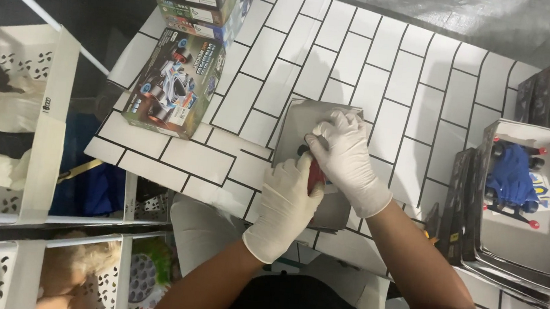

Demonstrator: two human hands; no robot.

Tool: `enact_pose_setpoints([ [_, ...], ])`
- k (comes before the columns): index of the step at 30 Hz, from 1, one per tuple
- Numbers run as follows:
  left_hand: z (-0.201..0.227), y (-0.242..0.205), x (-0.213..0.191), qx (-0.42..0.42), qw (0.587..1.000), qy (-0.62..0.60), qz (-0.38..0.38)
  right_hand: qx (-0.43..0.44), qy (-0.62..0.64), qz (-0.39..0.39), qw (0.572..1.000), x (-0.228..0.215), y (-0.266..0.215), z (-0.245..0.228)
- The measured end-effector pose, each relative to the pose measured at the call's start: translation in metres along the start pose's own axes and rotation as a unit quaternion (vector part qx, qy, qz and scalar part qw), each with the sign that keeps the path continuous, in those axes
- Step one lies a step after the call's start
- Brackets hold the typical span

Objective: The person assembles two toy cars, a blue one and a red one, by removing them from their packaging and attaching wheels and other parts. They use pliers to remove a small piece from the red car's chassis. The person also handles the packaging boxes and a sticker sheet.

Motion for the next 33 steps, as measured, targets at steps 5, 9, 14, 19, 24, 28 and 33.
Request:
enact_pose_setpoints([
  [5,-0.005,0.003,0.004,-0.014,0.999,0.02,-0.029,-0.036,0.045,0.035,0.998,0.005,0.003,0.003],
  [9,-0.005,0.004,-0.005,-0.014,1.0,0.002,-0.01,-0.018,0.061,0.02,0.998,-0.004,0.003,0.009],
  [14,-0.002,0.004,-0.012,-0.02,0.999,0.008,-0.024,0.025,0.065,-0.036,0.997,-0.019,0.008,-0.01],
  [19,-0.011,0.005,-0.004,-0.027,0.999,0.01,-0.027,0.028,0.01,-0.04,0.999,-0.006,0.005,0.0],
  [24,-0.021,0.006,-0.01,-0.038,0.998,-0.037,0.039,0.078,-0.013,-0.104,0.991,-0.031,-0.005,-0.001],
  [28,-0.023,0.006,-0.02,-0.104,0.975,-0.186,0.066,0.201,0.088,-0.127,0.967,-0.049,-0.008,-0.026],
  [33,-0.008,0.009,-0.061,-0.285,0.88,-0.376,-0.047,0.364,0.239,-0.153,0.887,-0.063,-0.004,-0.054],
])
Point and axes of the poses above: each hand's wrist, its own y-axis towards the middle knuckle, its own x-axis out of the palm, z = x × y, the point moved 2 cm from there along y, towards the middle knuckle
